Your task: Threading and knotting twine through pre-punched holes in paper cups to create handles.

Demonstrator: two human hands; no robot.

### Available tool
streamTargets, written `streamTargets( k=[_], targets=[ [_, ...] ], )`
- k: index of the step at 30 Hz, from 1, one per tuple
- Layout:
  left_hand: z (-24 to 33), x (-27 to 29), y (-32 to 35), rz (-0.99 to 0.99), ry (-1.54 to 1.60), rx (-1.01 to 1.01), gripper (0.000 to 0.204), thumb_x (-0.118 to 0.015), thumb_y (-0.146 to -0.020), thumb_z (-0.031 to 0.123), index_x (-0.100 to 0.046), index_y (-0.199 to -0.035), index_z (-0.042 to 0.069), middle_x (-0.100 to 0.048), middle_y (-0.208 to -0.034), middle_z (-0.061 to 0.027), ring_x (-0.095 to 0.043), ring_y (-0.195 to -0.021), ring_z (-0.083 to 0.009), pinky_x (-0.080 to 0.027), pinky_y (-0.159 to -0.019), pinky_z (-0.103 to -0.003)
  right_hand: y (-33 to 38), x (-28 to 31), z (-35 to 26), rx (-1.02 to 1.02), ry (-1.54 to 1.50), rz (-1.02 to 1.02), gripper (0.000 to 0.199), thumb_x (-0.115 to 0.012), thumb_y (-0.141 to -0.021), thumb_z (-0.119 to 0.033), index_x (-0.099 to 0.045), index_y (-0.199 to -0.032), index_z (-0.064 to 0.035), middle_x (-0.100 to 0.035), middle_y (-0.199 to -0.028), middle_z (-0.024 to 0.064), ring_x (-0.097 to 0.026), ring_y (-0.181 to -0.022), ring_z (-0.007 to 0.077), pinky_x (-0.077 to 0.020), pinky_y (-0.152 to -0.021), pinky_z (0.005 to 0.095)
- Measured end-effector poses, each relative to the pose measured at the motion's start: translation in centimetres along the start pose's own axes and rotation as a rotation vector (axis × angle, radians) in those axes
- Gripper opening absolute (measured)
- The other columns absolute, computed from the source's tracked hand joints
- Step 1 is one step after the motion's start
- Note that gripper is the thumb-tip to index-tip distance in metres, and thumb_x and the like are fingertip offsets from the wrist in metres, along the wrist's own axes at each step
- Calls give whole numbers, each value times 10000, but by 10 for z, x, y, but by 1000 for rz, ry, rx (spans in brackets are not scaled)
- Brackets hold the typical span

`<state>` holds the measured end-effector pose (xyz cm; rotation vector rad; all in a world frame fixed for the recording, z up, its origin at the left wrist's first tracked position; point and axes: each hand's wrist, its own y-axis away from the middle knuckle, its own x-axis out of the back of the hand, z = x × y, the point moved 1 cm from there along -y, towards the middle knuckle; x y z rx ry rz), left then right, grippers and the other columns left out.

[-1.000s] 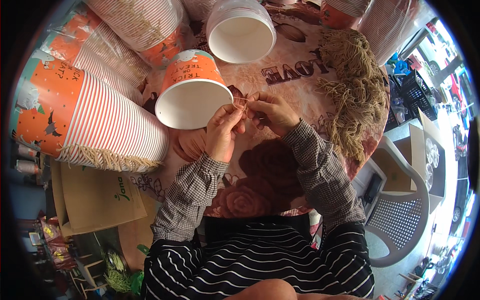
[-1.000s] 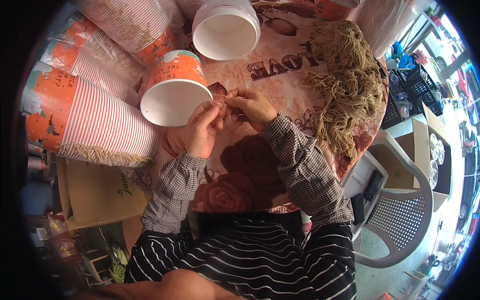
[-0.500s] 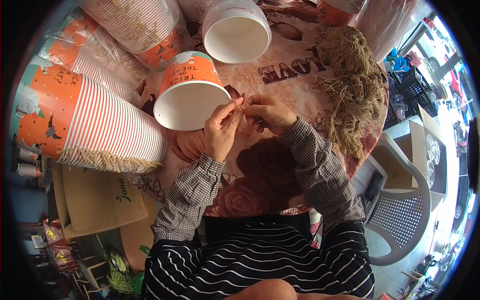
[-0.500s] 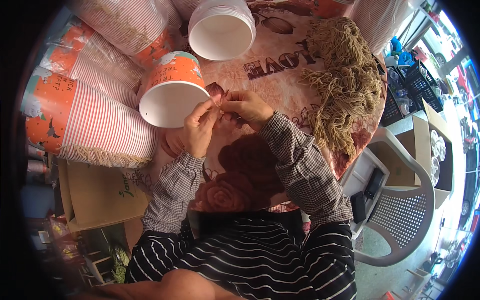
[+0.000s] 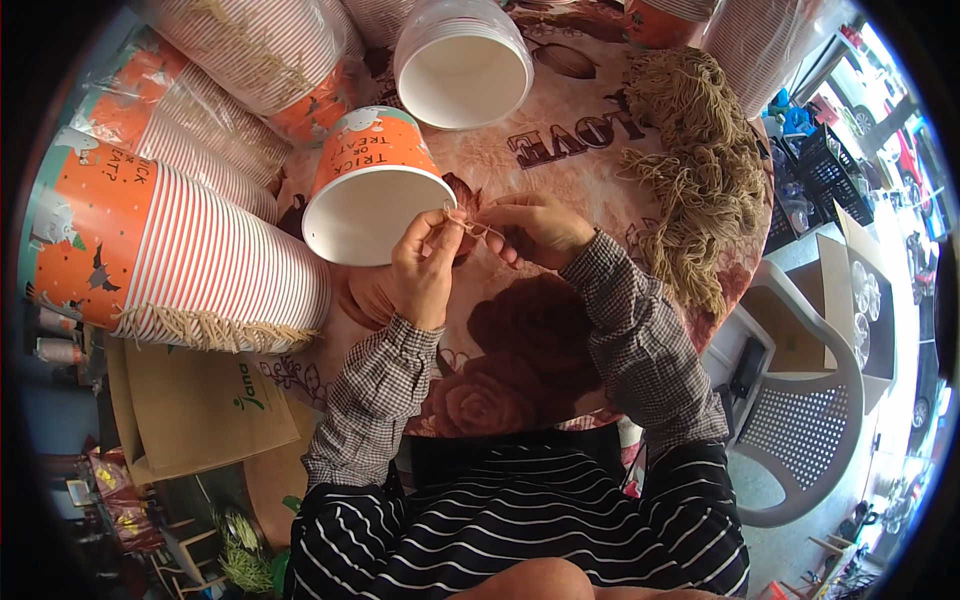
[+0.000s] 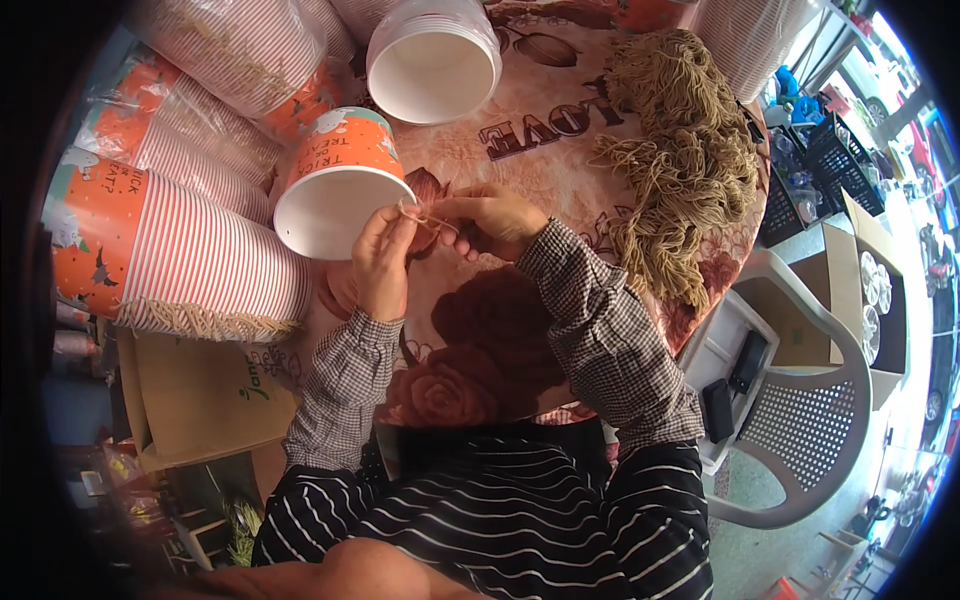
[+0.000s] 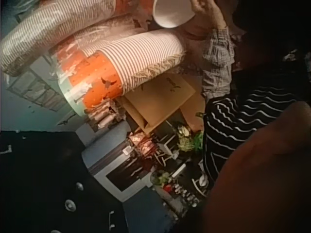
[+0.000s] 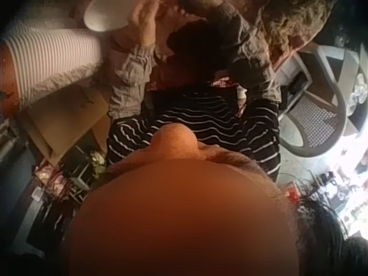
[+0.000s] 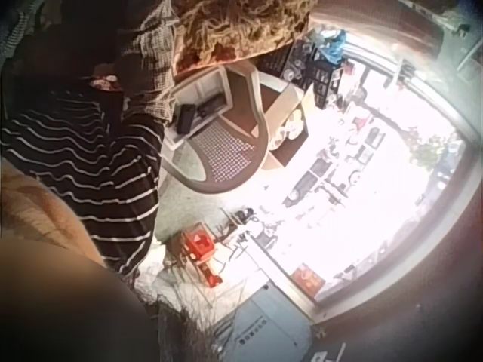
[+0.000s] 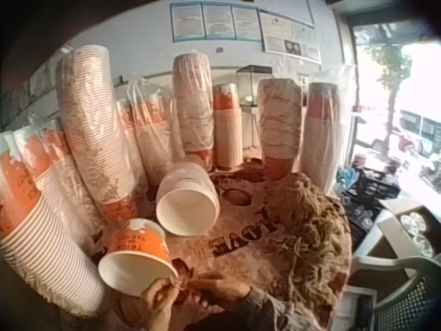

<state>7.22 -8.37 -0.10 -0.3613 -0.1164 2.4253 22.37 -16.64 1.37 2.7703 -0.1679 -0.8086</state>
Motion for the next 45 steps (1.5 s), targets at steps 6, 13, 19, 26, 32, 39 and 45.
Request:
streamTargets(
  k=[6, 13, 19, 26, 32, 39, 45],
  targets=[
    [4, -4, -1, -19, -312, -292, 87, -612, -888, 53, -632, -938, -15, -602, -894, -24, -578, -798, -87, -479, -676, -209, 3, -3, 0, -63, 30, 17, 174, -556, -925, -176, -599, -861, -20, -514, -520, 5, -468, -406, 102, -383, -410, 216],
    [6, -4, 4, -9, -409, -348, 88, -637, -863, 49, -621, -925, -12, -592, -927, -45, -571, -768, -100, -478, -668, -223, 0, -2, 4, 58, -112, -48, 124, -570, -921, -164, -573, -915, -40, -506, -535, -9, -457, -416, 82, -364, -409, 201],
    [13, -4, 6, 30, -482, -555, 80, -604, -869, 24, -598, -938, -15, -586, -945, -72, -555, -750, -105, -477, -676, -228, 1, -5, 3, 164, -25, -26, 104, -582, -915, -151, -582, -928, -48, -553, -619, -2, -490, -476, 70, -385, -436, 193],
    [13, -2, 5, -67, -409, -345, 115, -550, -924, 80, -569, -968, -25, -611, -900, -64, -548, -711, -86, -475, -652, -222, 2, -3, 0, 202, 74, 27, 124, -589, -914, -169, -598, -918, -46, -549, -621, -3, -479, -478, 68, -384, -444, 196],
    [17, -9, 5, -84, -440, -310, 142, -537, -938, 104, -567, -987, -27, -616, -853, -48, -564, -685, -72, -477, -623, -207, 1, -2, 0, 175, 98, 40, 143, -596, -912, -187, -604, -914, -44, -545, -619, -14, -469, -477, 60, -376, -443, 192],
    [8, 4, -2, -149, -358, -44, 169, -582, -916, 111, -604, -957, -51, -631, -797, -40, -589, -659, -80, -494, -610, -207, 0, -4, 0, 184, 103, 45, 143, -656, -863, -187, -604, -849, -54, -559, -621, -8, -485, -489, 63, -378, -445, 195],
    [10, 1, -2, -194, -147, 57, 146, -599, -906, 111, -630, -937, -28, -634, -789, -25, -581, -658, -73, -490, -608, -204, -1, -2, 3, 182, 154, 50, 154, -613, -904, -215, -621, -934, -64, -550, -634, -29, -469, -496, 45, -368, -454, 184]
  ],
)
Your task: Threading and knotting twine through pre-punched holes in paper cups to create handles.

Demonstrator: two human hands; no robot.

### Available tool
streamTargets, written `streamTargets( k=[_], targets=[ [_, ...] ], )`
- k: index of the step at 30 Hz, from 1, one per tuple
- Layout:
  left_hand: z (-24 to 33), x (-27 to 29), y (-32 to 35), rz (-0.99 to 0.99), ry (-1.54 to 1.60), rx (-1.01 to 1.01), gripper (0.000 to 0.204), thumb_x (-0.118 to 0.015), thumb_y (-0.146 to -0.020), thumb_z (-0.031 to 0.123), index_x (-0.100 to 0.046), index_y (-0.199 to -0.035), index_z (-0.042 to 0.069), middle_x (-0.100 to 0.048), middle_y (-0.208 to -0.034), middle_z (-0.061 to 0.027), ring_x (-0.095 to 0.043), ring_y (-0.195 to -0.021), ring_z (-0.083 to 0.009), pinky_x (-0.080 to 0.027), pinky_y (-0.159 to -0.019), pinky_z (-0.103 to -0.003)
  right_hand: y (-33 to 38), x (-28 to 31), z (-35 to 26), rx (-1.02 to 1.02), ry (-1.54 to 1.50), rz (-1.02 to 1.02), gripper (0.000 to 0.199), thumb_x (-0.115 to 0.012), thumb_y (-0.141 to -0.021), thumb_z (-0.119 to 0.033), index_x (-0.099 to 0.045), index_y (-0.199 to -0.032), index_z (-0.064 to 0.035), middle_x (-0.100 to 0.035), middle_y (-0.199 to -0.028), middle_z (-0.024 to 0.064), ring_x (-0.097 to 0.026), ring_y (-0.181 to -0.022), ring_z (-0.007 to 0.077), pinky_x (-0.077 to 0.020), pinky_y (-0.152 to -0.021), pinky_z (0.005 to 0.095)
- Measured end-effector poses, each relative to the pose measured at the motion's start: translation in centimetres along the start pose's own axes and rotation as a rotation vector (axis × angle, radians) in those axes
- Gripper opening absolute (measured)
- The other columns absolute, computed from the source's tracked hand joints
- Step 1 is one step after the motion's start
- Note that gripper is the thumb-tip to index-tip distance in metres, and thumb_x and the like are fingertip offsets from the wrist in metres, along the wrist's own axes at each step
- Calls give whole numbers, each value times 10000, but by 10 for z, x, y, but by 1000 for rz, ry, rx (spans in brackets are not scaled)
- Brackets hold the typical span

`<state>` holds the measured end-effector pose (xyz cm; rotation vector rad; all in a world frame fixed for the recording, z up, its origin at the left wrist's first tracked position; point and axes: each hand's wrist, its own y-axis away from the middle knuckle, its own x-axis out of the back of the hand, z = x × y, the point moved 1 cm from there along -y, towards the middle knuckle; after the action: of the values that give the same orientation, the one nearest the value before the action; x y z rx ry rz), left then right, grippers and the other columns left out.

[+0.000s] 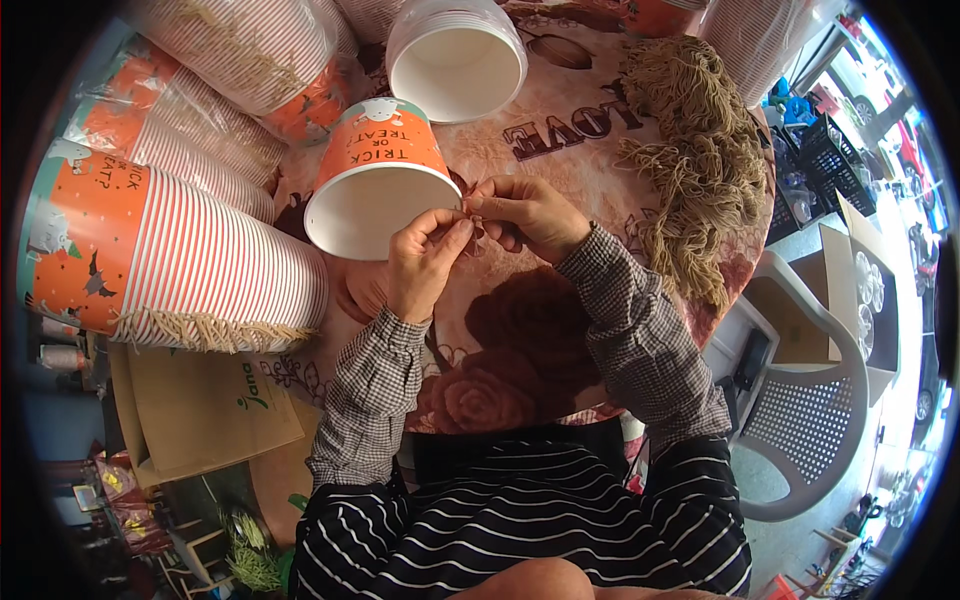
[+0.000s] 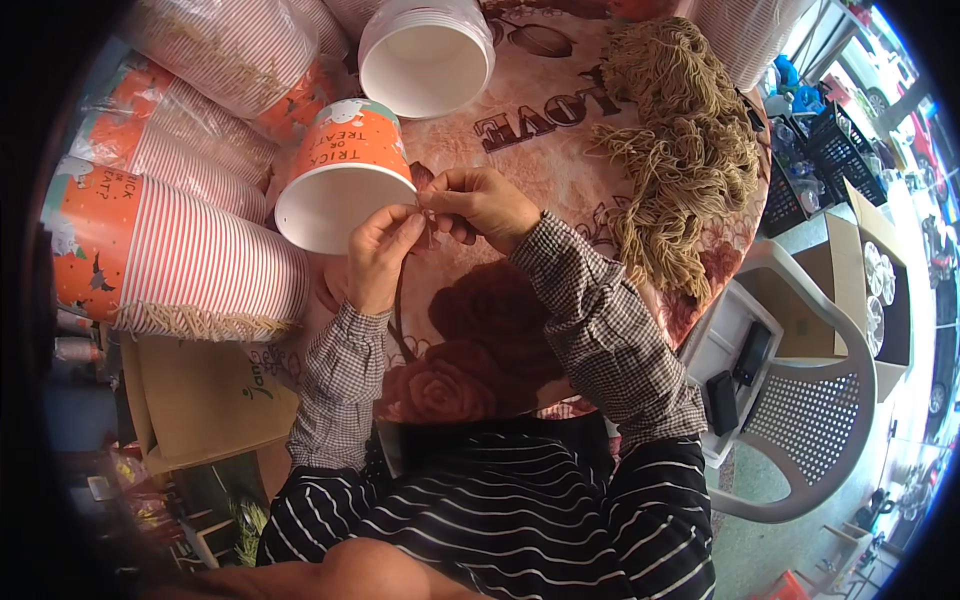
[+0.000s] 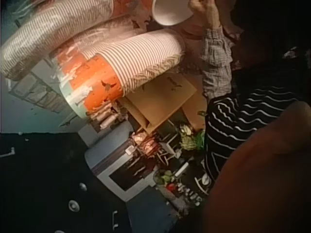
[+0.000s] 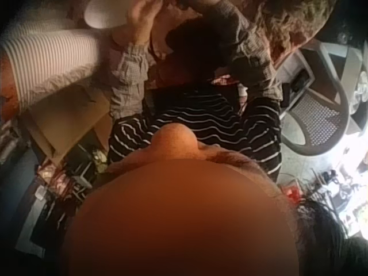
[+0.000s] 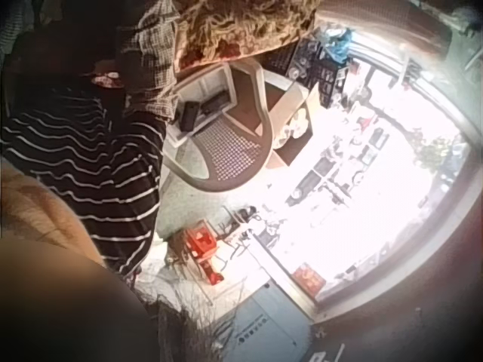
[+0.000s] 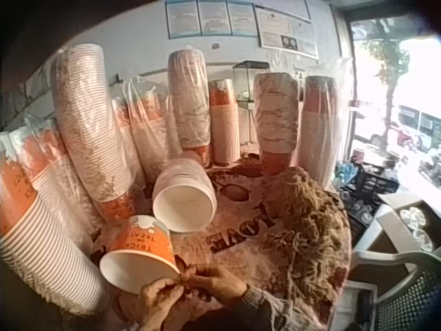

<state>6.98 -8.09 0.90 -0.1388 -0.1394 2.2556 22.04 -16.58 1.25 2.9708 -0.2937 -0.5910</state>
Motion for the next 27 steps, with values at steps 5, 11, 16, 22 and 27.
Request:
streamTargets(
  k=[5, 11, 16, 22, 27],
  targets=[
    [-2, 8, -3, -26, 294, 169, 102, -600, -901, 122, -634, -922, 27, -629, -794, -5, -571, -698, -74, -463, -660, -216, 1, 1, -1, -12, -35, -22, 165, -604, -908, -226, -613, -924, -63, -560, -673, -27, -491, -540, 55, -390, -482, 183],
    [-7, 11, -5, 6, 411, 157, 102, -612, -896, 136, -631, -937, 44, -631, -805, -8, -563, -683, -85, -454, -645, -221, 2, -2, -1, 108, 202, -108, 156, -655, -875, -204, -604, -929, -67, -582, -769, -21, -538, -657, 56, -433, -529, 194],
    [-4, 6, -4, 51, 326, 93, 93, -619, -893, 124, -635, -934, 43, -625, -809, -6, -569, -687, -83, -459, -644, -217, -1, -4, 3, 89, 266, -99, 212, -717, -810, -230, -644, -891, -49, -613, -723, -24, -554, -638, 53, -444, -523, 197],
    [7, 0, 1, 83, 187, 8, 65, -589, -897, 75, -610, -911, 15, -597, -854, -12, -547, -710, -71, -444, -656, -207, -3, 0, 5, 96, 274, -159, 143, -700, -825, -191, -663, -880, -63, -623, -710, -34, -547, -619, 32, -435, -507, 181],
    [7, 1, 0, -73, -27, -263, 28, -554, -890, 34, -565, -896, 9, -530, -909, -19, -495, -748, -73, -417, -681, -202, 0, 2, 1, 136, 243, -157, 97, -685, -835, -153, -669, -872, -65, -636, -727, -33, -548, -619, 29, -436, -511, 176]
  ],
)
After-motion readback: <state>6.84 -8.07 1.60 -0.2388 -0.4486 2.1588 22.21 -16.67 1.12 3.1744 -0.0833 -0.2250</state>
